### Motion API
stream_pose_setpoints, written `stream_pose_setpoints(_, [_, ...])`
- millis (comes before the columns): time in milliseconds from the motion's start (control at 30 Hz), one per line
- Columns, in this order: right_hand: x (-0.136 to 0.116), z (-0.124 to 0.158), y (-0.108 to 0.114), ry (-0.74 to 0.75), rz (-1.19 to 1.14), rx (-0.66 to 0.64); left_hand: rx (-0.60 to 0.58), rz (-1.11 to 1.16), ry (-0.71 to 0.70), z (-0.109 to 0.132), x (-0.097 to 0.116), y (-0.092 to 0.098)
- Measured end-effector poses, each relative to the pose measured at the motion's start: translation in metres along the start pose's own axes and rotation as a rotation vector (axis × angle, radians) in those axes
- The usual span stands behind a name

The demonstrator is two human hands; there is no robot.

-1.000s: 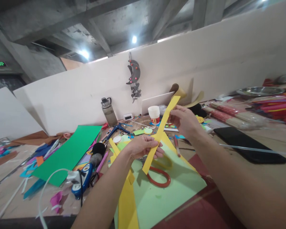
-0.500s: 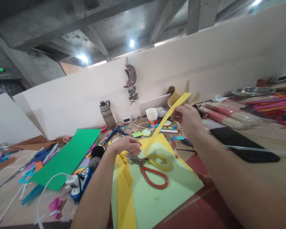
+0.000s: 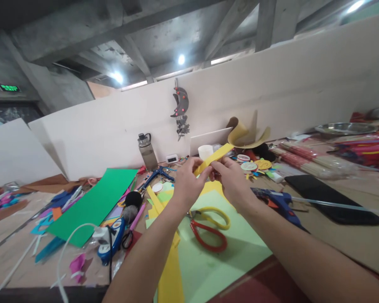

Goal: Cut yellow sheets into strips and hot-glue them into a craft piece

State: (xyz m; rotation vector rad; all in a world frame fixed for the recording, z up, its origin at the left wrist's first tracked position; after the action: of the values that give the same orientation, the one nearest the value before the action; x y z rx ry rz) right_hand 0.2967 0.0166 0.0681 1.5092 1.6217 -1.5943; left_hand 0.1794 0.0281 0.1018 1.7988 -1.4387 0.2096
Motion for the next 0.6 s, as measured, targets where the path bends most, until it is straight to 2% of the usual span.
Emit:
stream_pose_setpoints(200, [-0.006,0.0,0.002,0.018,-0.04,-0.023,0.017,0.092,0.025,-0.009,0.006,-0.006])
stream_pose_setpoints(300, [-0.01,0.0,0.004,0.037,-0.073,-0.038,0.031,0.079,0.01,-0.016,0.016,-0.006])
stream_pose_setpoints(500, [-0.015,-0.005,0.012,0.043,-0.133,0.005,0.043,-0.294,-0.085,-0.019,0.044,0.005])
stream_pose_setpoints(600, [-0.008,-0.006,0.012,-0.025,-0.151,0.007,0.041,-0.413,-0.087,-0.016,0.044,0.013])
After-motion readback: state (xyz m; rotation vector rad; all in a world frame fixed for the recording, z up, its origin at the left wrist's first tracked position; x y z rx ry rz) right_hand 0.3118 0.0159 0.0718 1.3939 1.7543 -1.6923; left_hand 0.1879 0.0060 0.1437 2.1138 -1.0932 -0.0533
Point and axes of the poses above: each hand's wrist, its own z-axis away from the middle knuckle, its own y-axis out of the back of the hand, x = y × z, the point moved 6 cm from there along -z, towards the middle knuckle, and after that the axes turned 1 degree about x, right-handed, at the moved point
